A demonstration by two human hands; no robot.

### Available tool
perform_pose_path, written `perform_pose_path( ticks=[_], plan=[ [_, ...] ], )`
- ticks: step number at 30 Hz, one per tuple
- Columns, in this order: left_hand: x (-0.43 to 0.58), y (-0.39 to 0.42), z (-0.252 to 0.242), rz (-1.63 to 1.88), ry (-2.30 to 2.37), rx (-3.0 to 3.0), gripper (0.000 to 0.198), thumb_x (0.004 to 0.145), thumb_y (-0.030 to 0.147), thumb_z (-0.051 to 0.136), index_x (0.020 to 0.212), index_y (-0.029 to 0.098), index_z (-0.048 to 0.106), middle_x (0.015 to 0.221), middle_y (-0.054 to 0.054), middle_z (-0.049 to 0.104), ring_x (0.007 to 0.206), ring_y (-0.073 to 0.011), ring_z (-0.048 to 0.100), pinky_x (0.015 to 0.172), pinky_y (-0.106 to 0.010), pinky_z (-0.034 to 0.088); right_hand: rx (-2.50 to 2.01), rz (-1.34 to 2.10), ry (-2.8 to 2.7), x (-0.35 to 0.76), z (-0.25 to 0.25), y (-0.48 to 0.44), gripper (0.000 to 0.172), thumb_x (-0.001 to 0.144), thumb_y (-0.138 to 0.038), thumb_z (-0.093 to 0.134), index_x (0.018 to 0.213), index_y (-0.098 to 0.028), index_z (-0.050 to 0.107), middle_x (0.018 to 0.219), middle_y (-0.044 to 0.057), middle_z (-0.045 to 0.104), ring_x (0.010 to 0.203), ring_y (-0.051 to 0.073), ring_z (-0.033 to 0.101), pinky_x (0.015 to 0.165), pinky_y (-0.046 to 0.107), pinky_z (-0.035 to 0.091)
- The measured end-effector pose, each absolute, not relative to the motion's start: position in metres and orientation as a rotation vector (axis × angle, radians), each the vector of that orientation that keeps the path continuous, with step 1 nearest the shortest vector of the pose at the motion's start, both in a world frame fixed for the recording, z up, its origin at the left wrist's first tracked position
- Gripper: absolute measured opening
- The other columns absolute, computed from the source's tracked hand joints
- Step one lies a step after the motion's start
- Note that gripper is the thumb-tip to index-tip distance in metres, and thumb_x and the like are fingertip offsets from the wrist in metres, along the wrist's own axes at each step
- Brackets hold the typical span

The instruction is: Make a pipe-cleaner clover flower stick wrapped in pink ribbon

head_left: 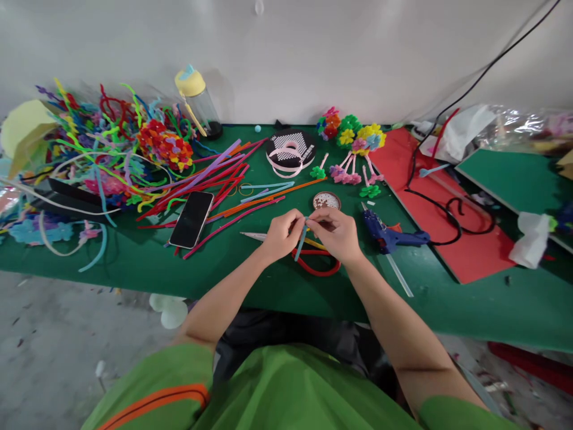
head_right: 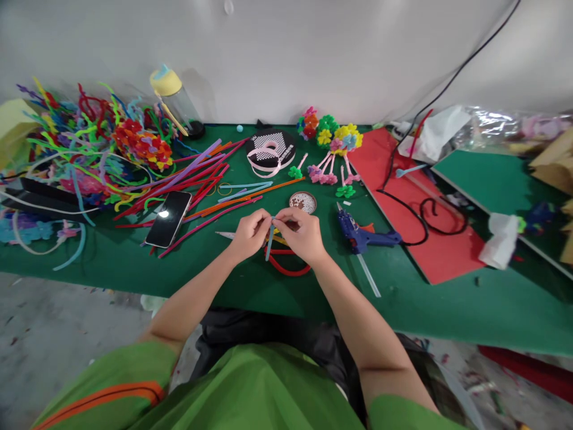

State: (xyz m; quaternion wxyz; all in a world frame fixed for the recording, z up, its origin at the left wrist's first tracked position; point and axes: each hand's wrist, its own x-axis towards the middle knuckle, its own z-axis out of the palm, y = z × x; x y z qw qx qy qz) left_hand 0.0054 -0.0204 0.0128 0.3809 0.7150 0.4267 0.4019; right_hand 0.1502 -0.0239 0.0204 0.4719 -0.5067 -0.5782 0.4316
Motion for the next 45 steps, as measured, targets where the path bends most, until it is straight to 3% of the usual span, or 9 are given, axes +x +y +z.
perform_pose_path(
  ticks=[20, 32, 45],
  plan=[
    [0.0057, -0.0207, 0.0112, 1.124, 1.095, 1.953, 0.02, 0.087, 0.025, 0.041, 0.069, 0.016, 0.046, 0.056, 0.004, 0.041, 0.049, -0.0059, 0.038, 0.051, -0.019, 0.032, -1.15, 1.188, -1.52, 0.1571, 0.0247, -0.0204, 0.007, 0.073, -0.023, 0.06, 0.069, -0.017, 0.058, 0.06, -0.002, 0.056, 0.049, 0.007, 0.049, 0.048, 0.022, 0.042],
    [0.0035, -0.0197, 0.0116, 1.125, 1.092, 1.81, 0.021, 0.088, 0.028, 0.039, 0.071, 0.016, 0.044, 0.059, 0.004, 0.043, 0.051, -0.0061, 0.039, 0.052, -0.02, 0.031, -1.133, 1.079, -1.481, 0.1488, 0.0178, -0.0267, 0.011, 0.071, -0.021, 0.063, 0.08, -0.019, 0.057, 0.068, 0.0, 0.065, 0.064, 0.012, 0.063, 0.059, 0.024, 0.051],
    [0.004, -0.0206, 0.0134, 1.124, 1.057, 1.835, 0.023, 0.088, 0.028, 0.039, 0.068, 0.017, 0.042, 0.058, 0.003, 0.04, 0.052, -0.0071, 0.037, 0.053, -0.021, 0.032, -1.078, 1.098, -1.469, 0.1505, 0.0223, -0.0278, 0.004, 0.074, -0.022, 0.061, 0.077, -0.019, 0.059, 0.064, -0.001, 0.062, 0.059, 0.01, 0.062, 0.055, 0.022, 0.051]
  ],
)
